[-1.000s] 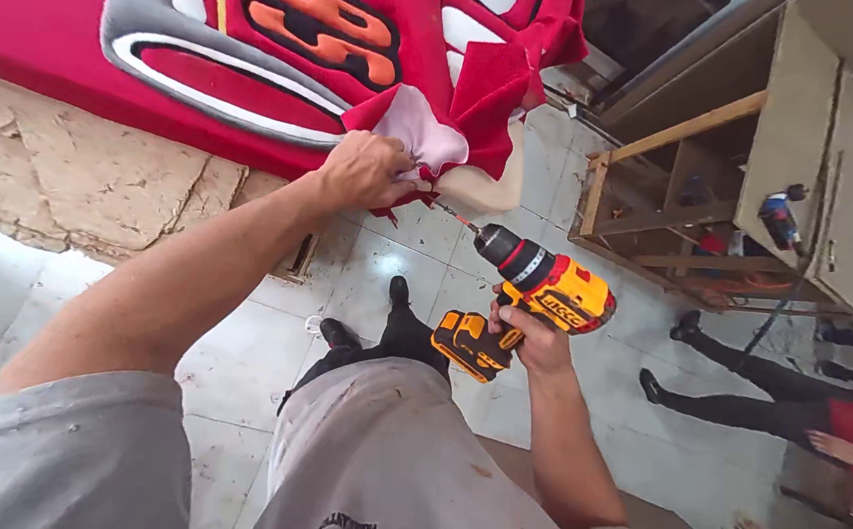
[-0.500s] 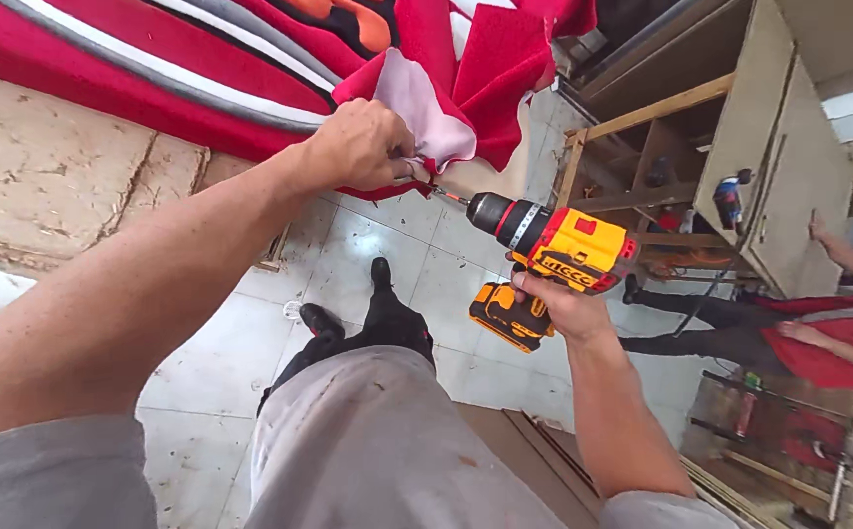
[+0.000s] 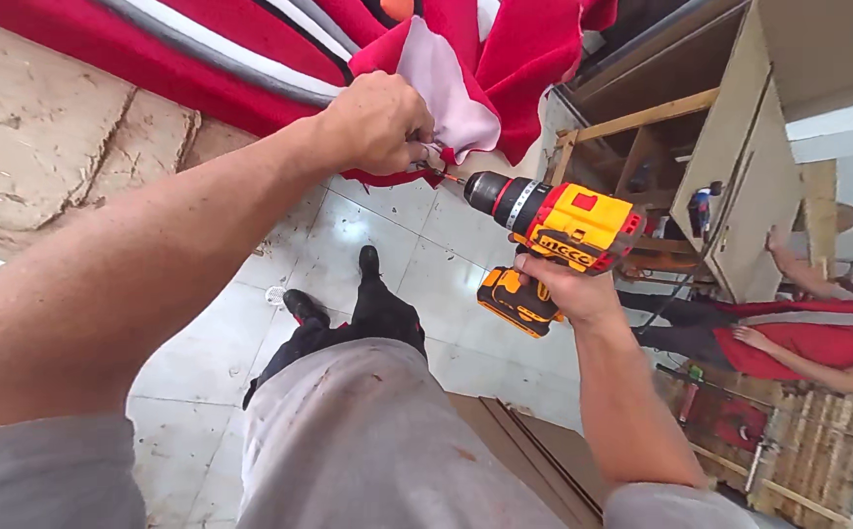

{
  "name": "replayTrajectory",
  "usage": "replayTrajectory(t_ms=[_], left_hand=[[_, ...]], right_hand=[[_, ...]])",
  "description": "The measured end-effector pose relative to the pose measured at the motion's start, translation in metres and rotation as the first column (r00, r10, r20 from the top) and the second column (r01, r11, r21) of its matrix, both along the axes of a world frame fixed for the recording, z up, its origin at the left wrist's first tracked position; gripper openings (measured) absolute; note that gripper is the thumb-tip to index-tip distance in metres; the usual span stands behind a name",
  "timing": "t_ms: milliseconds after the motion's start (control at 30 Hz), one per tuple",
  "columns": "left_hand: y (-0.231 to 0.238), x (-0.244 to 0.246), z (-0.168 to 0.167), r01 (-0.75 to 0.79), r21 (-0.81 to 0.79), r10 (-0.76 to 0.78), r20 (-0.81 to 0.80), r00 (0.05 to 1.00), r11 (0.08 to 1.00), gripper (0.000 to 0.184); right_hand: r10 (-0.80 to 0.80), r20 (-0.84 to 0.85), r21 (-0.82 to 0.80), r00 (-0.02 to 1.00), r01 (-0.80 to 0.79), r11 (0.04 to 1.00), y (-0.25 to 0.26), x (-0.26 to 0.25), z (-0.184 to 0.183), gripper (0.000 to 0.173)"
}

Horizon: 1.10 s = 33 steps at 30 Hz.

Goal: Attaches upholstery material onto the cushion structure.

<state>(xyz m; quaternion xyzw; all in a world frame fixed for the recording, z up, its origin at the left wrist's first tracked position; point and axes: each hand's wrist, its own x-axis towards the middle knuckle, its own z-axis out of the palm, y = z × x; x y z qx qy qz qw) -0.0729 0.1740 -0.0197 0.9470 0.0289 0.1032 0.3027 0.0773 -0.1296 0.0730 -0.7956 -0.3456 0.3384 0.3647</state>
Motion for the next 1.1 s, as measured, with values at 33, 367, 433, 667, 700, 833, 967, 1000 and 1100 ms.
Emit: replayTrajectory(t_ms=[33,367,433,667,700,833,967,1000,1100], left_hand=[[0.0,0.0,0.0,-0.003,-0.003,0.003,-0.004,1.0,1.0,0.026],[0.0,0.001,0.0,-0.004,0.004,0.004,-0.033,0.999,1.0,0.028],[0.0,0.001,0.0,-0.002,0.0,0.002,-0.029,1.0,1.0,0.028],[0.003,0.001,0.001,0.016,-0.021,-0.017,-0.035,0.999,1.0,0.023],[0.002,0.001,0.002,0.014,-0.022,-0.015,-0.049,0.999,1.0,0.021],[0.003,0.001,0.004,0.013,-0.023,-0.015,-0.058,0.998,1.0,0.019],[0.003,0.001,0.004,0.014,-0.017,-0.015,-0.062,0.998,1.0,0.02],[0.003,0.001,0.004,0.012,-0.016,-0.013,-0.065,0.998,1.0,0.019],[0.002,0.002,0.005,0.016,-0.014,-0.017,-0.079,0.997,1.0,0.019]], right_hand=[[0.0,0.01,-0.011,1.0,0.0,1.0,0.001,-0.001,0.002,0.024],[0.145,0.266,-0.164,0.953,-0.104,0.981,0.023,-0.01,0.039,0.034],[0.203,0.334,-0.206,0.921,-0.139,0.969,0.034,-0.014,0.051,0.039],[0.336,0.383,-0.313,0.86,-0.221,0.924,0.058,-0.021,0.071,0.041],[0.332,0.382,-0.315,0.862,-0.216,0.924,0.059,-0.022,0.071,0.04],[0.326,0.396,-0.33,0.859,-0.198,0.923,0.058,-0.024,0.072,0.037],[0.311,0.398,-0.321,0.863,-0.186,0.929,0.057,-0.027,0.071,0.037],[0.312,0.402,-0.325,0.861,-0.185,0.928,0.057,-0.028,0.071,0.038],[0.317,0.419,-0.338,0.851,-0.178,0.924,0.055,-0.029,0.069,0.036]])
